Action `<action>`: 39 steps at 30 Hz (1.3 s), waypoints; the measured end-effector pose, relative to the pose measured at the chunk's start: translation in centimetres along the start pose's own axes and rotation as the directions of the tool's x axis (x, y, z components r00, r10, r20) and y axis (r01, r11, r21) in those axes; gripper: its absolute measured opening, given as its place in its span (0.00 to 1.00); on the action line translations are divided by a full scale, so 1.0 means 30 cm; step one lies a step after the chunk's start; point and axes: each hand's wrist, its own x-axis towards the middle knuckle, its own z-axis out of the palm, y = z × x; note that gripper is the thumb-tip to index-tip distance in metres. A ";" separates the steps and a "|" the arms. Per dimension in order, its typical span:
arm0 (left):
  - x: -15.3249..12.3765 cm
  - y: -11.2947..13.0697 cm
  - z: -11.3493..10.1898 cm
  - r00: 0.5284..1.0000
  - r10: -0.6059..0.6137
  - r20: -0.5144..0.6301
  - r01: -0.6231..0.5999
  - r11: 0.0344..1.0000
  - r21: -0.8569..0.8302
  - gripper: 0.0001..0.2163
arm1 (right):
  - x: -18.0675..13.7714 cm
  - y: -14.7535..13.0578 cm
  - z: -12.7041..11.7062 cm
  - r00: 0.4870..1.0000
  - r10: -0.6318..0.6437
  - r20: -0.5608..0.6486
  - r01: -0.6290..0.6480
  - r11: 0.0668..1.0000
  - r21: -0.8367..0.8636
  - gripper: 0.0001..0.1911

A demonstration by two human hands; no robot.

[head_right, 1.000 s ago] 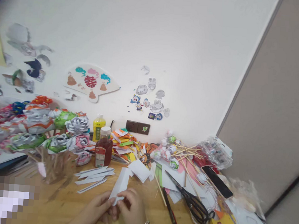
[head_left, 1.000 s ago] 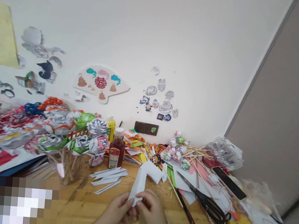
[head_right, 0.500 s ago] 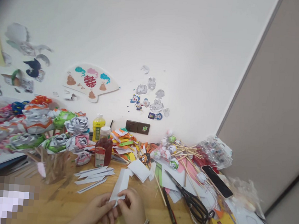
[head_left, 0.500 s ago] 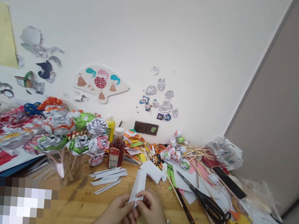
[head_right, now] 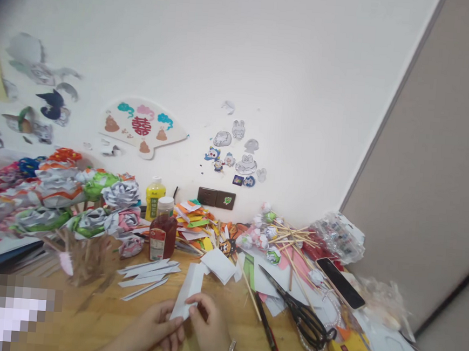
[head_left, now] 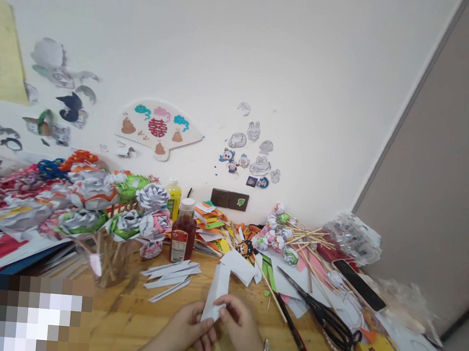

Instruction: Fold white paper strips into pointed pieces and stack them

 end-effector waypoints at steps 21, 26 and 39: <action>0.002 -0.009 0.002 1.000 0.009 0.028 -0.009 1.000 0.027 0.19 | 0.001 -0.016 0.003 0.997 -0.038 -0.065 0.028 0.989 -0.142 0.09; 0.001 -0.013 0.001 1.000 0.015 0.028 -0.016 0.999 0.043 0.17 | -0.001 -0.018 0.007 0.997 -0.035 -0.073 0.025 0.989 -0.143 0.09; -0.002 -0.012 -0.009 0.999 0.027 0.027 -0.027 1.000 0.008 0.16 | 0.005 0.004 -0.013 0.997 0.033 0.073 -0.045 0.985 0.168 0.10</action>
